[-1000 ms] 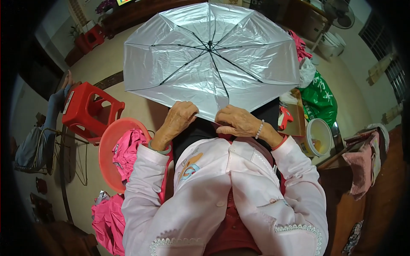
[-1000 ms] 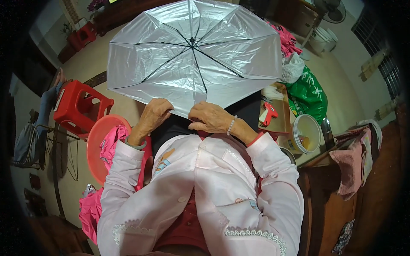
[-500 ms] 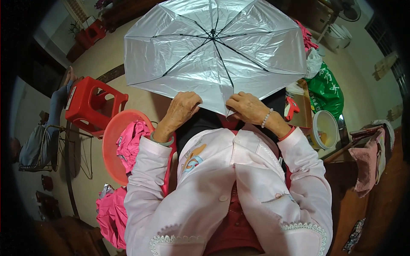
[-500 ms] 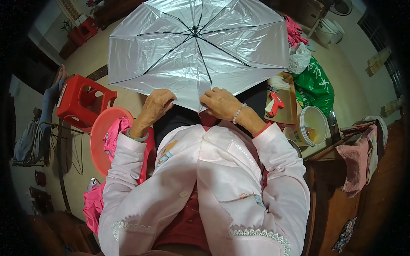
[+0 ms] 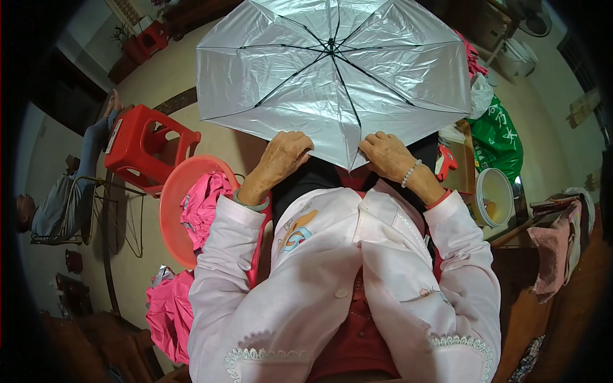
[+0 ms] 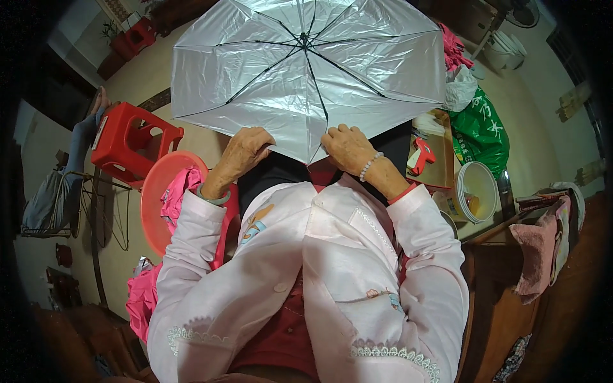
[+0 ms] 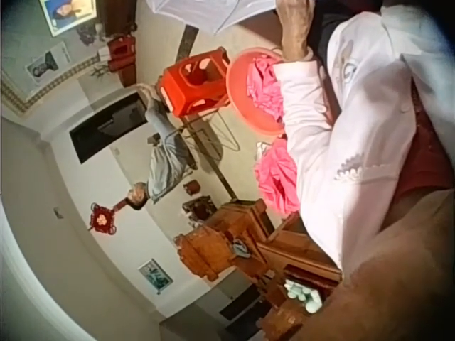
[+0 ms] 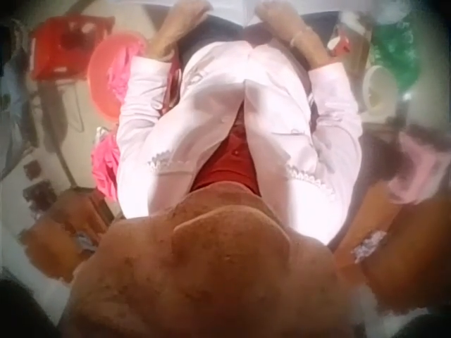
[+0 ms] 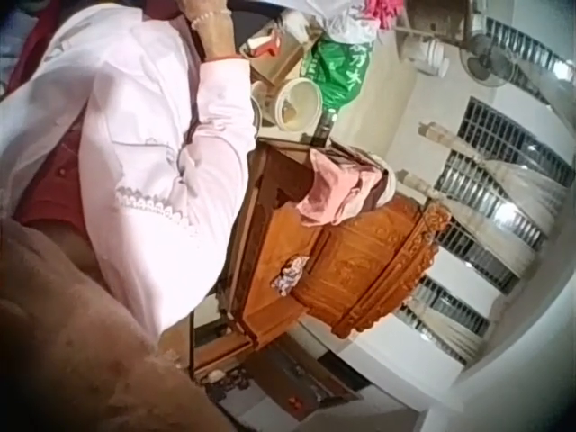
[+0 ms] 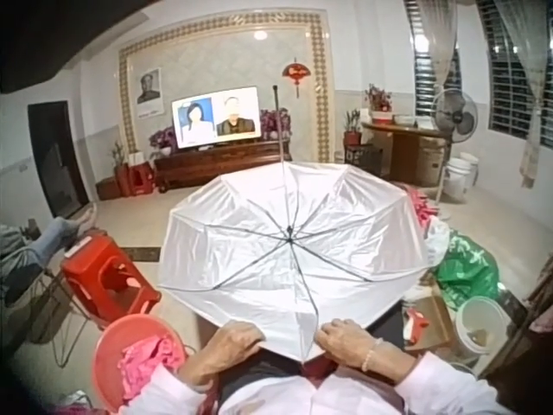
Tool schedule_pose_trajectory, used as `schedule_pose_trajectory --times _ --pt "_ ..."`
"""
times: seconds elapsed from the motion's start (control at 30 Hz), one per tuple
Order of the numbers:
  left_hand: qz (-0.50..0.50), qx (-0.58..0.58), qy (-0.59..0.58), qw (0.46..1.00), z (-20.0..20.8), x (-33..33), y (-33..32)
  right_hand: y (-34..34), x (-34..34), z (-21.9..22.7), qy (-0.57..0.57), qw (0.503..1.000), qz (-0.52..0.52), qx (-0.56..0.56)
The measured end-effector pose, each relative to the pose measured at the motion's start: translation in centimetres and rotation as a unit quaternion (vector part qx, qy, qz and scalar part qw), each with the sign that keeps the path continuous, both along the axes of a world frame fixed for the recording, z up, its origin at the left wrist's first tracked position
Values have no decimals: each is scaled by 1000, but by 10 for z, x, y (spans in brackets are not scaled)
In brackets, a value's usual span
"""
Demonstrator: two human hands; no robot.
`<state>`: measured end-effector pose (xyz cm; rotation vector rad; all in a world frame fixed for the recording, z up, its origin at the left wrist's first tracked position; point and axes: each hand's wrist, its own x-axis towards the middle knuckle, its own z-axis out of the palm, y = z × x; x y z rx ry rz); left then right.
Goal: Assembling the metal frames and pink fabric components for umbrellas in a workshop setting.
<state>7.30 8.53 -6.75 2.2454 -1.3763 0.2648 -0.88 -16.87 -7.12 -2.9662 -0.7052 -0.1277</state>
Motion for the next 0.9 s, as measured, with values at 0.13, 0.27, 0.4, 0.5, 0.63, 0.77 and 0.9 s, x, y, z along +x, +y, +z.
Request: schedule_pose_trajectory --times 0.13,0.27,0.4,0.5,0.63,0.77,0.9 --pt "-2 -12 0 1000 0 -1 1 1 -2 1 3 1000 -9 -11" --pt "-2 -18 2 1000 1 -1 1 2 -4 3 -23 1000 13 -6" --pt "1 -13 4 1000 0 -2 0 4 -7 6 -35 999 23 -3" --pt "-1 -15 8 1000 -3 0 2 -2 -5 11 -29 999 19 -1" --pt "38 -11 -10 999 -7 3 8 -33 -3 11 -34 999 -38 17" --pt "48 45 46 997 -7 13 14 -81 -20 20 -76 986 -145 -26" --pt "-38 58 300 951 0 27 20 -117 -35 22 -128 960 -232 -87"
